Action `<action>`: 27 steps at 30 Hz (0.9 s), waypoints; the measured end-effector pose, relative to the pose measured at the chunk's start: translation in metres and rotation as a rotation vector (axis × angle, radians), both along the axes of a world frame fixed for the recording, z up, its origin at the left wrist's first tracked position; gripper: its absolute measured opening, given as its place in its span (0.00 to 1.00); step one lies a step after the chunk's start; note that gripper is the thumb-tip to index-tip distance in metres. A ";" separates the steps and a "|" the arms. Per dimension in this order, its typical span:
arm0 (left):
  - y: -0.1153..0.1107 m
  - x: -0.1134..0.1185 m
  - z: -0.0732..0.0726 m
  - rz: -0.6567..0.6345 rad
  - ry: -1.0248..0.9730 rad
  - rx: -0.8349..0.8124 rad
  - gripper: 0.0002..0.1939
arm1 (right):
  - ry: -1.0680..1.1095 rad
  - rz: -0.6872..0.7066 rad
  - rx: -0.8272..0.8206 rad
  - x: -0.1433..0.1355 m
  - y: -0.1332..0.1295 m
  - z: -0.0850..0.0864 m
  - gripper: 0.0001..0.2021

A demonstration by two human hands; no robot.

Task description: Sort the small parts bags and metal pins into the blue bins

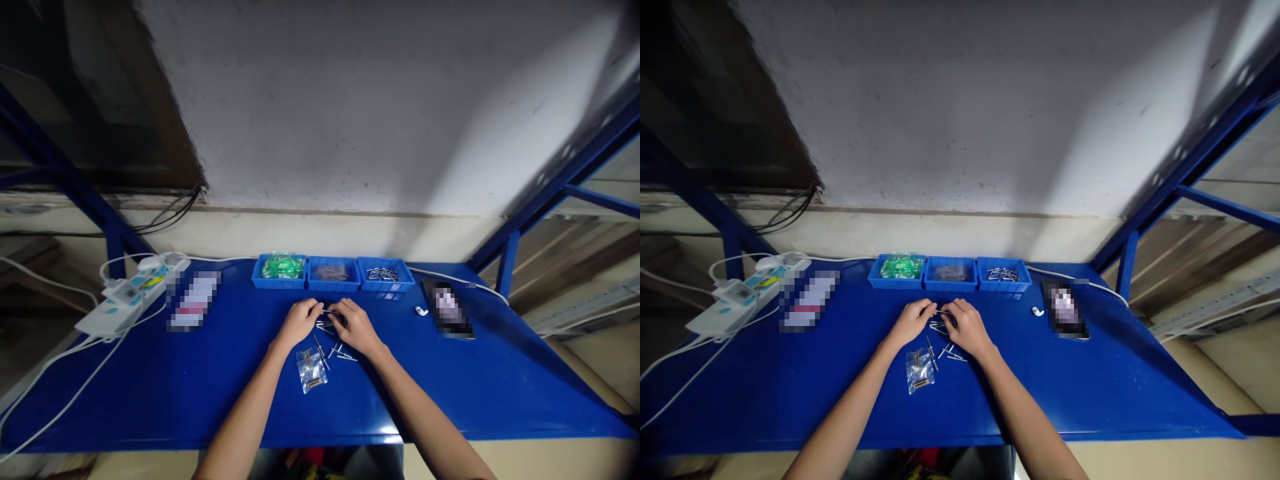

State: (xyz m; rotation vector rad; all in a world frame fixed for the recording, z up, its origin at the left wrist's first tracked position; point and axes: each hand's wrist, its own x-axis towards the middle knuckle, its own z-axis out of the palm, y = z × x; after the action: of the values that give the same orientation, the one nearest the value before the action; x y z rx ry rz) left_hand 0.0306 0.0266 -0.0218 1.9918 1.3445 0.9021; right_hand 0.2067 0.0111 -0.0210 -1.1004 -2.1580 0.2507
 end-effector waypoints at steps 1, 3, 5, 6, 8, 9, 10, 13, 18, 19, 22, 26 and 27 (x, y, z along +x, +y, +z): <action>0.000 0.000 0.000 0.003 -0.013 -0.009 0.18 | -0.004 -0.011 0.008 0.001 0.000 0.000 0.05; -0.001 0.000 -0.001 -0.005 -0.035 -0.030 0.18 | -0.005 -0.043 0.022 0.002 0.001 -0.001 0.06; -0.002 -0.001 -0.001 -0.027 -0.061 -0.045 0.14 | 0.004 -0.073 0.027 0.003 0.002 -0.001 0.06; -0.003 -0.001 -0.002 -0.041 -0.079 -0.048 0.13 | 0.011 -0.084 0.029 0.003 0.002 -0.001 0.07; -0.003 -0.001 -0.003 -0.060 -0.113 -0.039 0.13 | 0.019 -0.092 0.024 0.003 0.001 0.000 0.08; -0.003 -0.001 -0.004 -0.060 -0.125 -0.031 0.13 | 0.020 -0.090 0.020 0.003 0.001 0.000 0.09; -0.003 -0.001 -0.005 -0.058 -0.133 -0.023 0.12 | 0.021 -0.086 0.016 0.003 0.000 0.001 0.10; -0.002 -0.001 -0.006 -0.052 -0.140 -0.015 0.14 | 0.028 -0.081 0.016 0.003 -0.001 0.001 0.09; -0.002 -0.001 -0.005 -0.083 -0.117 -0.022 0.21 | 0.033 -0.066 0.061 0.003 -0.002 0.002 0.09; -0.002 -0.002 -0.005 -0.080 -0.112 -0.022 0.22 | 0.028 -0.062 0.075 0.003 -0.002 0.004 0.10; -0.003 -0.003 -0.003 -0.059 -0.107 -0.026 0.22 | 0.044 -0.052 0.148 0.005 -0.003 0.013 0.11; -0.016 -0.003 0.004 -0.021 0.014 0.035 0.18 | 0.252 -0.227 0.401 0.020 -0.002 0.038 0.09; -0.022 -0.003 0.007 -0.004 0.066 0.079 0.16 | 0.300 -0.321 0.472 0.027 0.000 0.045 0.08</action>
State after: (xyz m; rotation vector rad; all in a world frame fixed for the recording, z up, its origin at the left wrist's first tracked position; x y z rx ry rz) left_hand 0.0275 0.0048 -0.0149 2.1003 1.3592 0.9078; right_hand 0.2336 0.0109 0.0245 -1.0327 -1.6305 -0.2199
